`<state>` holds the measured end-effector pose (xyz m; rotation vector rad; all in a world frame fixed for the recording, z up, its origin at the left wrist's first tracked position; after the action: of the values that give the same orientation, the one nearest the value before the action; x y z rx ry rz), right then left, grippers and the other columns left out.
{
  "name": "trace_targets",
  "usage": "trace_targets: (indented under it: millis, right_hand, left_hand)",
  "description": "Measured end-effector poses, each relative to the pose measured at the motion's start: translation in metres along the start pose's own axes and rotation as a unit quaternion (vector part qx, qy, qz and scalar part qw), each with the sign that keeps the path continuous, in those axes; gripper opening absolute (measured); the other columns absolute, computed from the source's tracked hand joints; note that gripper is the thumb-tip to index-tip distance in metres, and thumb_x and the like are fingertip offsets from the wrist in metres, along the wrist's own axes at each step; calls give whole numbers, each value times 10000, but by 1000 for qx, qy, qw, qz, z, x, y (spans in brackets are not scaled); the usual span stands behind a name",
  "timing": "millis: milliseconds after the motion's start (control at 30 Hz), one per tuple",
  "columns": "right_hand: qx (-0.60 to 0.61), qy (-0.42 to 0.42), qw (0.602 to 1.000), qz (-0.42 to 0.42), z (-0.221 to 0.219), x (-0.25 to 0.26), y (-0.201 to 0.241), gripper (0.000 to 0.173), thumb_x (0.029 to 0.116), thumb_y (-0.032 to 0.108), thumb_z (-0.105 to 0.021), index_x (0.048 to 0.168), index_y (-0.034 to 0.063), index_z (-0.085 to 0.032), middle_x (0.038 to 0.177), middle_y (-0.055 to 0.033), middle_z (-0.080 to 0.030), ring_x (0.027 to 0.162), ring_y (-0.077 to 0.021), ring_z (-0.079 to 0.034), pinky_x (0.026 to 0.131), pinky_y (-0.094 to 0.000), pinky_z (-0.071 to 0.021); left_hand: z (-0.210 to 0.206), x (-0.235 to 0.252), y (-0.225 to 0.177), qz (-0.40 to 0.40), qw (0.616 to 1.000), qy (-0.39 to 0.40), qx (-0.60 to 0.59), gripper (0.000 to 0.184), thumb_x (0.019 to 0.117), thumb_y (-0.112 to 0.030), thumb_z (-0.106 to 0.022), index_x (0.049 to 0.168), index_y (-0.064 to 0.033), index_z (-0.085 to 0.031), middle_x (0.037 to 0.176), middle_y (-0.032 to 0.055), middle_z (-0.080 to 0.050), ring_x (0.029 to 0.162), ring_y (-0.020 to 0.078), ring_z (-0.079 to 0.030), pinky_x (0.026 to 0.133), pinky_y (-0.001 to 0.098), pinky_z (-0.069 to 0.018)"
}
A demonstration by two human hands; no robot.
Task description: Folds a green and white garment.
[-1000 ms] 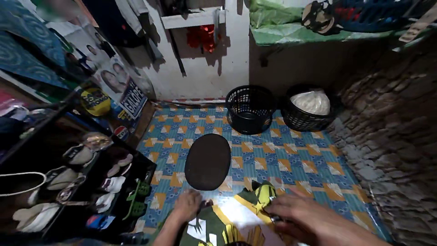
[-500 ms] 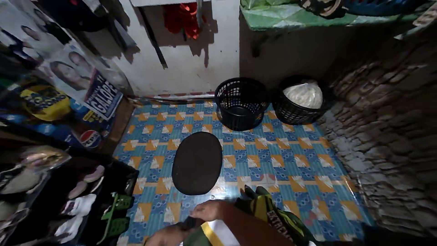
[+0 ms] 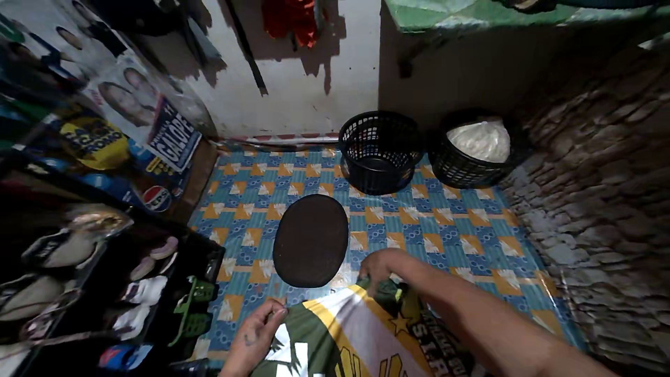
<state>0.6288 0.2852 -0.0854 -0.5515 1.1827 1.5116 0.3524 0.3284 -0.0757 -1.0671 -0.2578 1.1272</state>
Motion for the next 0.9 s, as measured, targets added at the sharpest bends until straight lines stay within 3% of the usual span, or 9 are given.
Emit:
trace_targets:
  millis: [133,233,300,367,467,500,600,767,900]
  right_hand:
    - [-99,-36,991,-86,14,-50,-28,333,912,117,-723,1233,30,-697,1270,-255,-644,1247,-465,-549,1077,-716,-310]
    - [-117,-86,983,-110,15,-100,-32,299,933,127,-711,1218,36,-702,1206,-230,-675,1209,-440,-578,1113,-690,-279]
    - [-117,-125,978,-118,8,-137,-32,284,966,170,-676,1214,32,-686,1126,-221,-698,1151,-426,-611,1112,-666,-292]
    - [-122,-188,968,-118,-5,-174,-29,267,991,177,-638,1208,27,-678,1053,-226,-713,1082,-430,-645,1097,-647,-321]
    - [-134,-352,923,-72,-33,-237,-6,254,868,56,-765,1112,8,-717,943,-245,-722,916,-473,-692,978,-698,-420]
    - [-134,-401,905,-46,-45,-261,6,265,812,11,-798,1065,-9,-724,898,-257,-716,853,-489,-695,914,-721,-450]
    - [-85,-387,917,-40,-88,-311,25,224,882,17,-710,1073,-94,-673,969,-348,-677,903,-558,-663,877,-739,-438]
    - [-22,-362,932,-21,-159,-292,14,248,885,77,-719,1040,-111,-674,1085,-385,-622,1030,-601,-602,850,-747,-448]
    - [-19,-396,918,15,-182,-270,15,234,894,94,-682,1054,-75,-663,1053,-334,-673,1017,-540,-650,916,-701,-443]
  left_hand:
    - [10,-16,-30,-98,984,-8,147,300,979,-319,-639,1015,-37,-735,858,121,-723,752,266,-695,711,514,-563]
    - [32,-36,-51,-160,955,-2,248,351,929,-360,-710,979,-15,-751,848,178,-728,789,379,-710,768,612,-550]
    - [51,-53,-56,-192,928,-10,320,240,900,-262,-757,956,-29,-756,855,170,-742,821,392,-722,846,621,-530]
    - [76,-76,-56,-229,897,-61,373,149,790,-63,-801,929,-30,-758,836,167,-746,777,388,-725,830,619,-527]
    - [116,-132,-46,-257,851,-178,423,249,683,-17,-767,930,-45,-753,797,154,-730,714,368,-715,776,623,-525]
    - [124,-156,-41,-253,837,-218,434,233,705,-62,-713,935,-53,-751,790,152,-721,708,368,-708,771,629,-514]
    - [134,-223,-18,-192,825,-285,449,239,758,-120,-649,965,-56,-751,792,194,-690,747,436,-683,814,695,-457]
    - [110,-266,47,-23,876,-243,416,333,711,26,-773,1036,-44,-758,950,299,-685,934,571,-642,864,794,-388]
    - [94,-265,77,90,893,-185,399,278,825,-42,-744,1097,-88,-778,1105,314,-682,1091,593,-599,936,812,-350]
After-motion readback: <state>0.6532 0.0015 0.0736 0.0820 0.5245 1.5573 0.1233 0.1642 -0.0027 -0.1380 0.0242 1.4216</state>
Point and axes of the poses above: each hand's wrist, its own x-axis towards the middle knuckle, its own z-axis out of the back of the hand, y = z × x, the point moved 9 cm from there along x, towards the middle knuckle
